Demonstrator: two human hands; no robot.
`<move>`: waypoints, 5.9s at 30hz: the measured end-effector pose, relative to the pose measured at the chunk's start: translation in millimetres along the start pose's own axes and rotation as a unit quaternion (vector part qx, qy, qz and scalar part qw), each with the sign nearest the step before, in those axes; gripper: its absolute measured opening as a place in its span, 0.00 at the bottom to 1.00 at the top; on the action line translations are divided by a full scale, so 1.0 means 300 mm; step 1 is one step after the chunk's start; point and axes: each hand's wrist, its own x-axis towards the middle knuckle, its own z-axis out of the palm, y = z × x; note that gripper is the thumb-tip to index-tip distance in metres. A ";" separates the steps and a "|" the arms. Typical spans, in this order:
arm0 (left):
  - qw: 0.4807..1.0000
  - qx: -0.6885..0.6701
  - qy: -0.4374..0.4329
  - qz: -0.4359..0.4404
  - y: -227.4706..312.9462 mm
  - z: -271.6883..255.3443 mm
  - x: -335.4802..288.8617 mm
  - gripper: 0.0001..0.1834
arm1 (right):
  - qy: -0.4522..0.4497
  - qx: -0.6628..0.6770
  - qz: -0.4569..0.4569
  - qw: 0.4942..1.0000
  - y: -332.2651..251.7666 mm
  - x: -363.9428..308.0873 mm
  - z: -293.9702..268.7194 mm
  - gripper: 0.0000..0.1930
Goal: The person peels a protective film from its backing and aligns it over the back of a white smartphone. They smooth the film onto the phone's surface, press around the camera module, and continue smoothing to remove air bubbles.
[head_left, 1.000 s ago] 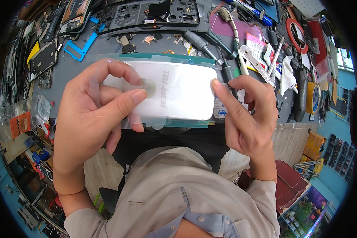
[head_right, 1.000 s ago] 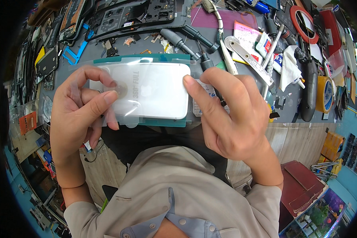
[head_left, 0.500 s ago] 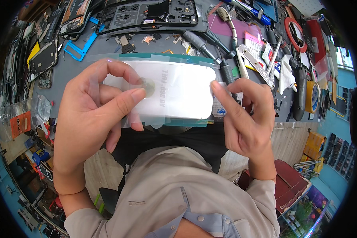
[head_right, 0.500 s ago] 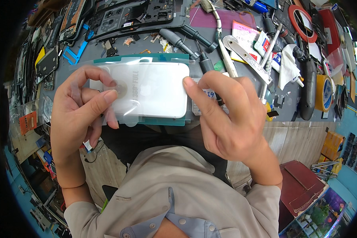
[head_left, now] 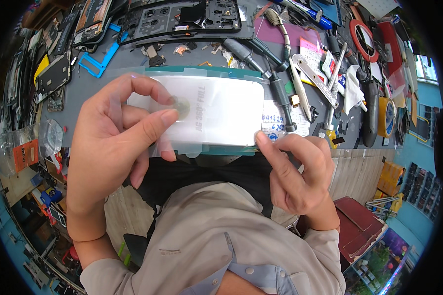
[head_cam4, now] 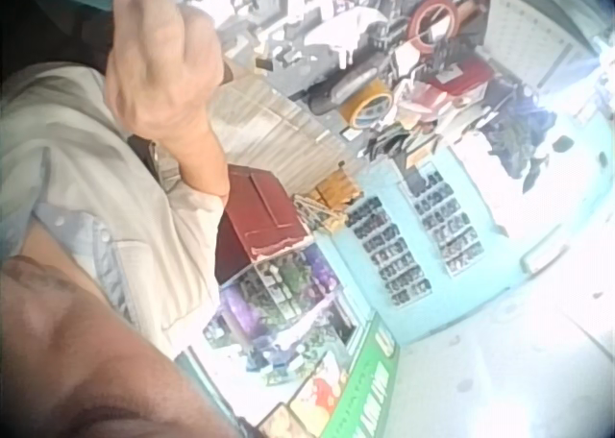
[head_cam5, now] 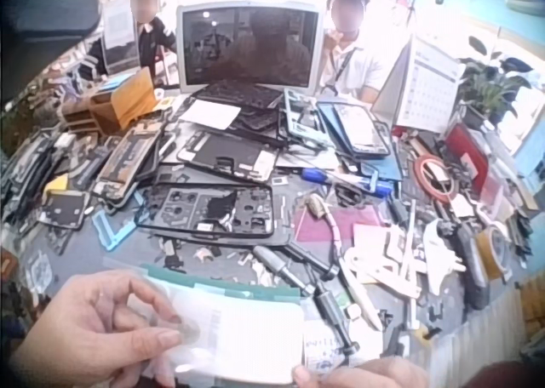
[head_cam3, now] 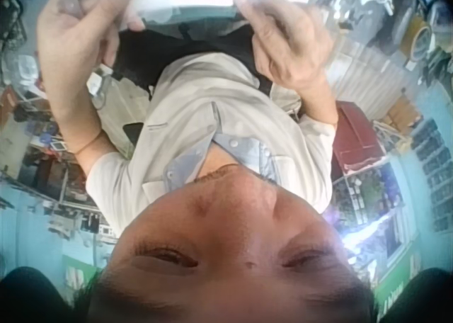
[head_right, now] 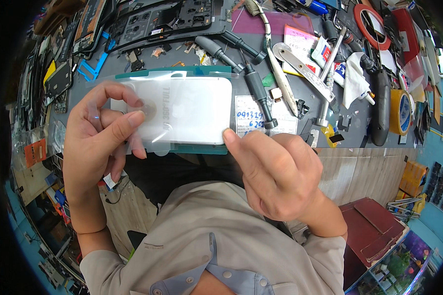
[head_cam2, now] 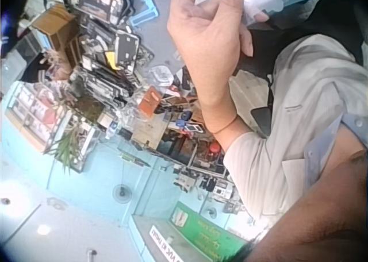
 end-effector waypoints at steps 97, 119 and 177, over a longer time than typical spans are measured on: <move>0.987 0.079 -0.002 0.143 0.106 0.089 -0.037 0.11 | 0.124 0.080 0.001 0.989 0.110 -0.035 0.056 0.35; 0.976 0.084 -0.017 0.198 0.128 0.132 -0.039 0.11 | 0.136 0.098 0.027 0.986 0.106 -0.038 0.056 0.35; 0.987 0.049 0.049 0.143 -0.128 -0.191 0.021 0.08 | -0.096 0.063 -0.040 0.993 -0.031 0.287 0.046 0.26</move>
